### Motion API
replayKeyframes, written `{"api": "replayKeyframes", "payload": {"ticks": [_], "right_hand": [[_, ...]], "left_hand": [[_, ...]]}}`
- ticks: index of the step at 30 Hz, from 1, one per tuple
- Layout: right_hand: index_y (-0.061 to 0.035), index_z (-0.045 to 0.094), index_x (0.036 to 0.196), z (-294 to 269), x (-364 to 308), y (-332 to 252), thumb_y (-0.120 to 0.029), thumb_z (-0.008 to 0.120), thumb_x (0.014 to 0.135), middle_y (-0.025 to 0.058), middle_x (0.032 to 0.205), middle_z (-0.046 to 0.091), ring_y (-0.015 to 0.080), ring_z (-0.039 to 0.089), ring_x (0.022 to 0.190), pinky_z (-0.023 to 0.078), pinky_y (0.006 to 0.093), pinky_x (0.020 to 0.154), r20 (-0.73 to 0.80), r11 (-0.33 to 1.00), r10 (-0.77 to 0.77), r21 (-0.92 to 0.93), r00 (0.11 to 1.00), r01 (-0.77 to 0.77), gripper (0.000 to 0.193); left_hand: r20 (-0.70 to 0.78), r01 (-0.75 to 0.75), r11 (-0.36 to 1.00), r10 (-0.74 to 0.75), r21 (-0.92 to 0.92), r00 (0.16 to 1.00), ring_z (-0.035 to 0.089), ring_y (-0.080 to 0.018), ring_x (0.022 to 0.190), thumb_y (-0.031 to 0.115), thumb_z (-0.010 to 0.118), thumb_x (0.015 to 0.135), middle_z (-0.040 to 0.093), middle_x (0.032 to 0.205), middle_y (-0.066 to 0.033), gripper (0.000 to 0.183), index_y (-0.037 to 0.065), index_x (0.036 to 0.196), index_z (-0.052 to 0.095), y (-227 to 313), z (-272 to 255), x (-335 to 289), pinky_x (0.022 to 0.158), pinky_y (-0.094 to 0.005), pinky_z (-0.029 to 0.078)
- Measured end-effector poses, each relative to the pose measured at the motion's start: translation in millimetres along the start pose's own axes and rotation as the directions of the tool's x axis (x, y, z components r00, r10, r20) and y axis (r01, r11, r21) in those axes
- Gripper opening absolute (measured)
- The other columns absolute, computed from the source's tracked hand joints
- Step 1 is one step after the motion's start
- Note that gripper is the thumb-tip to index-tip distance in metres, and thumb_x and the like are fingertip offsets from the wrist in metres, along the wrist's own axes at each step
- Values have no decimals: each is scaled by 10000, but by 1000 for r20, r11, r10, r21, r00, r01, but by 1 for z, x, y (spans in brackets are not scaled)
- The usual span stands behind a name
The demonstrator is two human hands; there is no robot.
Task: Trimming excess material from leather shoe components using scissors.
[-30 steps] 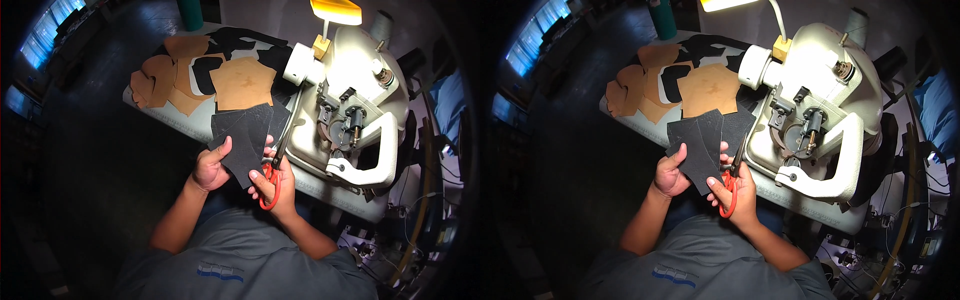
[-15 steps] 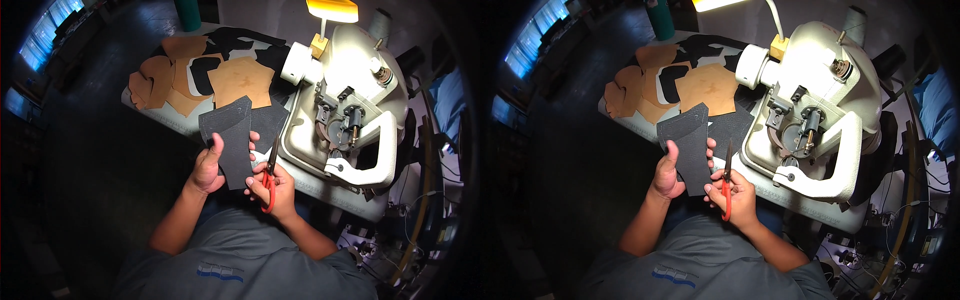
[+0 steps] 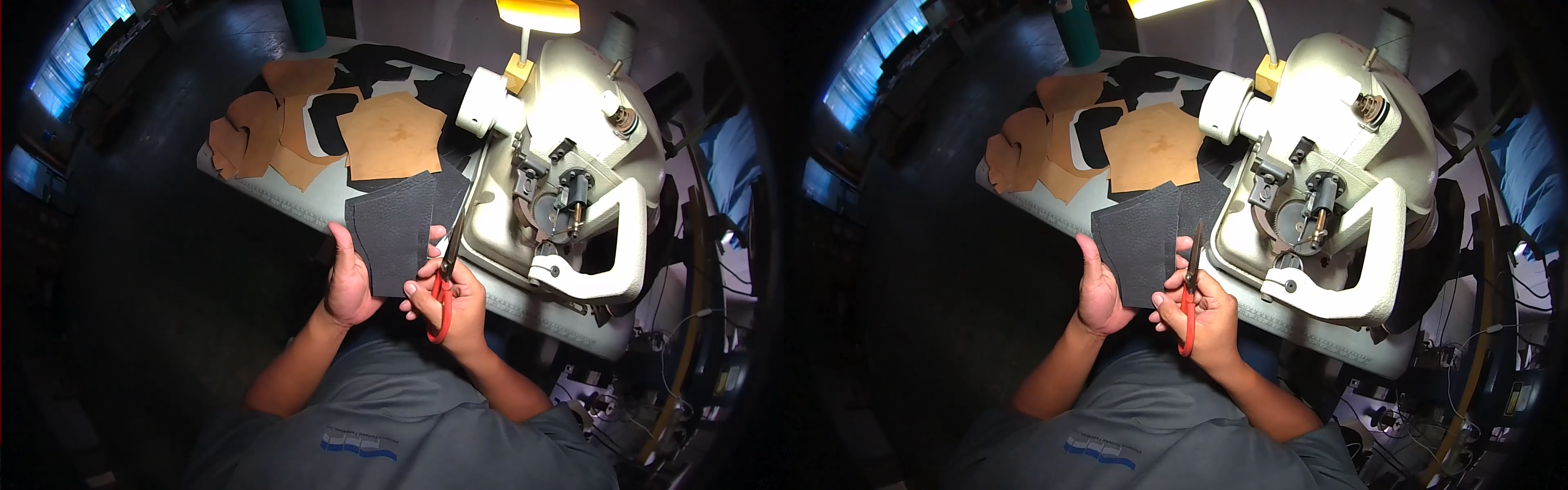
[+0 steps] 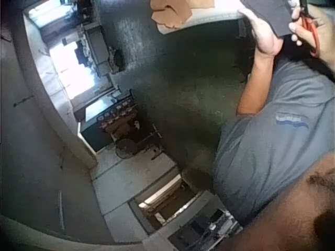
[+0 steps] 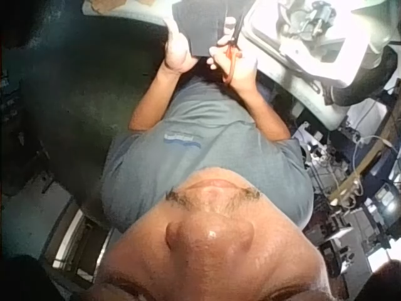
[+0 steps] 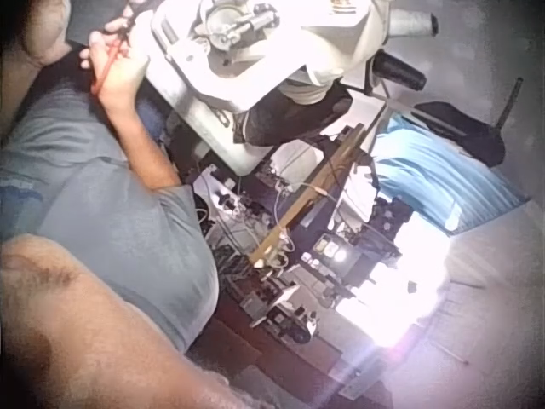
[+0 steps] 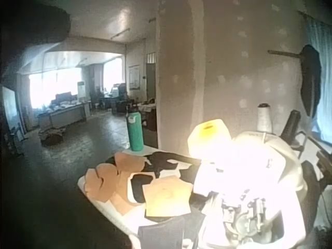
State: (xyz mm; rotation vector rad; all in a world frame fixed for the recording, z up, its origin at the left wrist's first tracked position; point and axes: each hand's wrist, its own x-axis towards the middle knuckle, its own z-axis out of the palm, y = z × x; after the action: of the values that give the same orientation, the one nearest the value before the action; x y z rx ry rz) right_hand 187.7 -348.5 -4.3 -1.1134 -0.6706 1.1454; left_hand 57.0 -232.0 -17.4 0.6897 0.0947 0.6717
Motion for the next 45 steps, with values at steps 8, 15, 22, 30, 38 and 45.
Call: {"api": "replayKeyframes", "payload": {"ticks": [8,15,22,30,38,45], "right_hand": [[16,613,1128,-2,0,1,43,747,948,90,889,727,147,753,741,627,264,639,-4,1000,5,1,1000,-5,226],[7,600,1112,-4,-4,3,48,745,945,71,877,710,132,741,729,611,256,628,7,1000,-7,-23,1000,8,225],[3,608,1115,-3,-3,0,40,752,944,63,881,708,128,741,733,614,256,631,-14,1000,-9,0,1000,9,226],[0,610,1119,-4,-2,-2,31,758,945,60,890,709,127,744,735,619,253,629,-22,1000,0,-13,1000,0,230],[-1,603,1107,-3,0,-5,43,753,939,58,876,700,130,742,721,617,257,607,-40,1000,16,-10,999,-17,229],[-1,596,1101,-5,0,-3,46,753,936,61,874,701,128,740,712,612,252,601,-33,1000,5,-15,999,-6,233]], "left_hand": [[-88,-39,999,41,15,995,655,-330,1253,869,143,978,527,1546,-259,1095,-8,1575,411,2,10,0,1022,-490,582],[-64,-68,998,68,-3,996,635,-355,1296,857,148,988,501,1566,-267,1079,-5,1593,384,2,10,1,1069,-520,567],[-78,-46,998,49,43,996,619,-358,1326,865,138,982,490,1576,-268,1094,-2,1614,352,2,12,1,1080,-516,558],[-13,-56,987,58,152,998,609,-335,1350,774,222,1044,490,1582,-256,978,-14,1604,366,2,11,-2,1102,-485,539],[-43,23,987,-16,161,999,592,-316,1374,480,334,1157,476,1599,-247,691,-71,1570,392,6,15,-3,1136,-468,509],[-54,48,991,-41,128,998,597,-312,1368,420,329,1169,500,1580,-245,645,-90,1558,403,6,15,-4,1139,-457,507]]}}
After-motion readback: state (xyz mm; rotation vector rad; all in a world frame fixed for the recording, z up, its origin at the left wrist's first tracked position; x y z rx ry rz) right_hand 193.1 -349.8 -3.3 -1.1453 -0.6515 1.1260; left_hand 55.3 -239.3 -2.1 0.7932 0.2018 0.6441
